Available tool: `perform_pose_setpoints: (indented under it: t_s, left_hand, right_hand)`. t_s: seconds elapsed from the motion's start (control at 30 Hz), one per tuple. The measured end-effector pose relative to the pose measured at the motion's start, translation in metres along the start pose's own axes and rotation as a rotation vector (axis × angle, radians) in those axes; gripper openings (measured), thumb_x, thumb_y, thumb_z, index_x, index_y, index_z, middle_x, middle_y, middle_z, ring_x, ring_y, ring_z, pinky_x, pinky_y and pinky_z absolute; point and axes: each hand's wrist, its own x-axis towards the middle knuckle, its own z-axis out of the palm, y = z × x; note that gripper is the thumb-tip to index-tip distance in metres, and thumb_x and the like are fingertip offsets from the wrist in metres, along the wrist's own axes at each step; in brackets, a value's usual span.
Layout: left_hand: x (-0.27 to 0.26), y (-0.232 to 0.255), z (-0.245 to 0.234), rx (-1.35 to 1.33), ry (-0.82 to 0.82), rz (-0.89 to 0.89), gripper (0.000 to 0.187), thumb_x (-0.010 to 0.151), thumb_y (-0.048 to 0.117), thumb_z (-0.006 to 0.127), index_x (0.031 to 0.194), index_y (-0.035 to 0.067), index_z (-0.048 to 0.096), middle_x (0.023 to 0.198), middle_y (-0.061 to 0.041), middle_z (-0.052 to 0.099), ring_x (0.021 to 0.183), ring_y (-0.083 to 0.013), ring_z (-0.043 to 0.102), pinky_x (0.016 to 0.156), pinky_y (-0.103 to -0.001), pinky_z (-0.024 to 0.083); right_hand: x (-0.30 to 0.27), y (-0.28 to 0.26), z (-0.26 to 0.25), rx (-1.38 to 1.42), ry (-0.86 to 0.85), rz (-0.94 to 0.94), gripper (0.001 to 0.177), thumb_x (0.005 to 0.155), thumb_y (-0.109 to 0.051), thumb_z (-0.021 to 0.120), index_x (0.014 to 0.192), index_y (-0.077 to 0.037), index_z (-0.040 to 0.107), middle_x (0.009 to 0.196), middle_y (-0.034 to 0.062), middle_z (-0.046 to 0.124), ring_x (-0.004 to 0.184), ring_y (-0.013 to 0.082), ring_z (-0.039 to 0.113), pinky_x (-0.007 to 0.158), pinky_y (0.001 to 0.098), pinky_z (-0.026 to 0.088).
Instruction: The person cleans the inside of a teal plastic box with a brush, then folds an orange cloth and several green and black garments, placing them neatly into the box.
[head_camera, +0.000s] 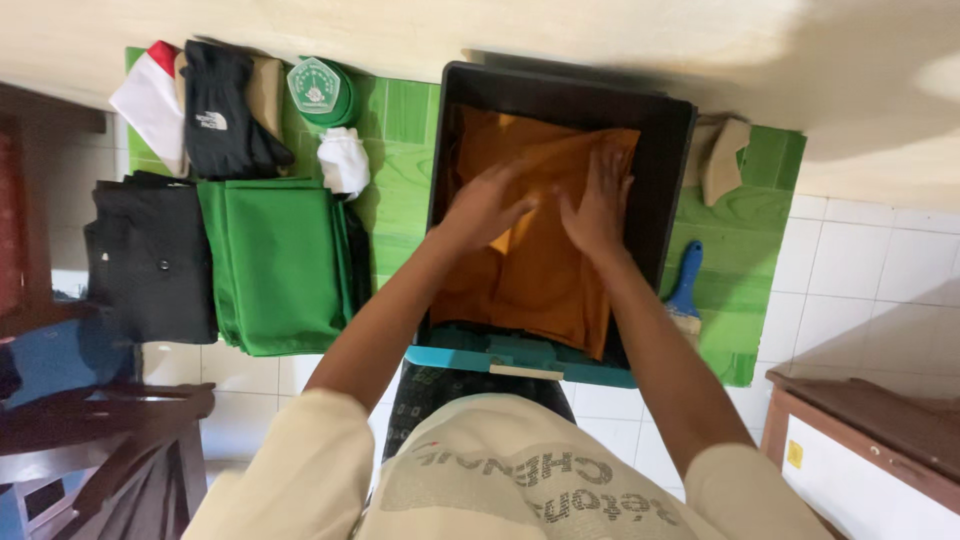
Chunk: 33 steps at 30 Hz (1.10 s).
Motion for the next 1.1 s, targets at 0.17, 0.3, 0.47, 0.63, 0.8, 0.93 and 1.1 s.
perform_pose_setpoints:
  t_s: [0.17,0.3,0.47,0.63,0.8,0.93,1.1]
  left_hand:
    - [-0.116,0.016,-0.092,-0.136,0.513,-0.030,0.023,0.094,0.011,0.082,0.115,0.007,0.074,0.102,-0.012,0.077,0.078,-0.0216,0.073,0.068,-0.034,0.058]
    - [-0.204,-0.040,-0.149,0.428,0.802,-0.174,0.032,0.090,0.014,0.087,0.115,0.006,0.070,0.101,-0.011,0.070,0.097,-0.0303,0.068,0.085,-0.045,0.056]
    - [-0.285,-0.125,-0.159,0.431,0.685,-0.520,0.063,0.075,0.028,0.093,0.125,0.003,0.064,0.115,-0.017,0.064,0.101,-0.0354,0.064,0.083,-0.047,0.052]
    - [-0.317,-0.165,-0.140,0.414,0.650,-0.557,0.069,0.069,0.024,0.094,0.126,0.002,0.063,0.115,-0.019,0.060,0.104,-0.0396,0.061,0.085,-0.049,0.053]
    - [-0.334,-0.174,-0.140,0.458,0.768,-0.477,0.070,0.065,0.019,0.093,0.125,0.002,0.063,0.111,-0.020,0.062,0.102,-0.0409,0.061,0.084,-0.049,0.053]
    - [-0.344,-0.198,-0.149,0.187,0.635,-0.660,0.052,0.077,0.024,0.091,0.119,0.003,0.067,0.106,-0.017,0.072,0.097,-0.0347,0.071,0.082,-0.045,0.057]
    - [-0.346,-0.213,-0.154,0.058,0.488,-0.762,0.055,0.075,0.032,0.094,0.111,-0.003,0.070,0.094,-0.021,0.075,0.086,-0.0351,0.074,0.077,-0.044,0.059]
  right_hand:
    - [-0.101,-0.052,-0.001,0.235,-0.136,-0.021,0.072,0.100,-0.050,0.058,0.153,-0.003,0.041,0.167,0.0201,0.030,0.158,0.0334,0.017,0.127,0.0552,0.006]
    - [-0.161,-0.112,0.007,0.349,-0.162,-0.105,0.062,0.100,-0.045,0.060,0.145,-0.004,0.053,0.160,0.0220,0.041,0.154,0.0356,0.028,0.125,0.0558,0.010]
    - [-0.182,-0.192,0.011,0.426,0.000,-0.323,0.042,0.097,-0.030,0.070,0.129,-0.004,0.064,0.137,0.0207,0.061,0.128,0.0381,0.056,0.109,0.0482,0.045]
    - [-0.162,-0.263,0.008,0.310,0.252,-0.495,0.023,0.092,-0.017,0.075,0.110,-0.005,0.068,0.109,0.0158,0.064,0.104,0.0354,0.060,0.091,0.0459,0.050]
    - [-0.140,-0.303,0.045,0.355,0.184,-0.549,0.022,0.093,-0.015,0.074,0.111,-0.004,0.068,0.103,0.0144,0.067,0.099,0.0346,0.065,0.087,0.0455,0.053]
    - [-0.113,-0.299,0.135,0.380,-0.108,-0.353,0.029,0.089,-0.019,0.077,0.110,-0.001,0.069,0.089,0.0122,0.073,0.084,0.0304,0.072,0.076,0.0431,0.057]
    - [-0.082,-0.264,0.244,0.400,-0.180,-0.225,0.040,0.085,-0.026,0.083,0.106,0.005,0.070,0.080,0.0112,0.076,0.079,0.0268,0.071,0.073,0.0406,0.056]
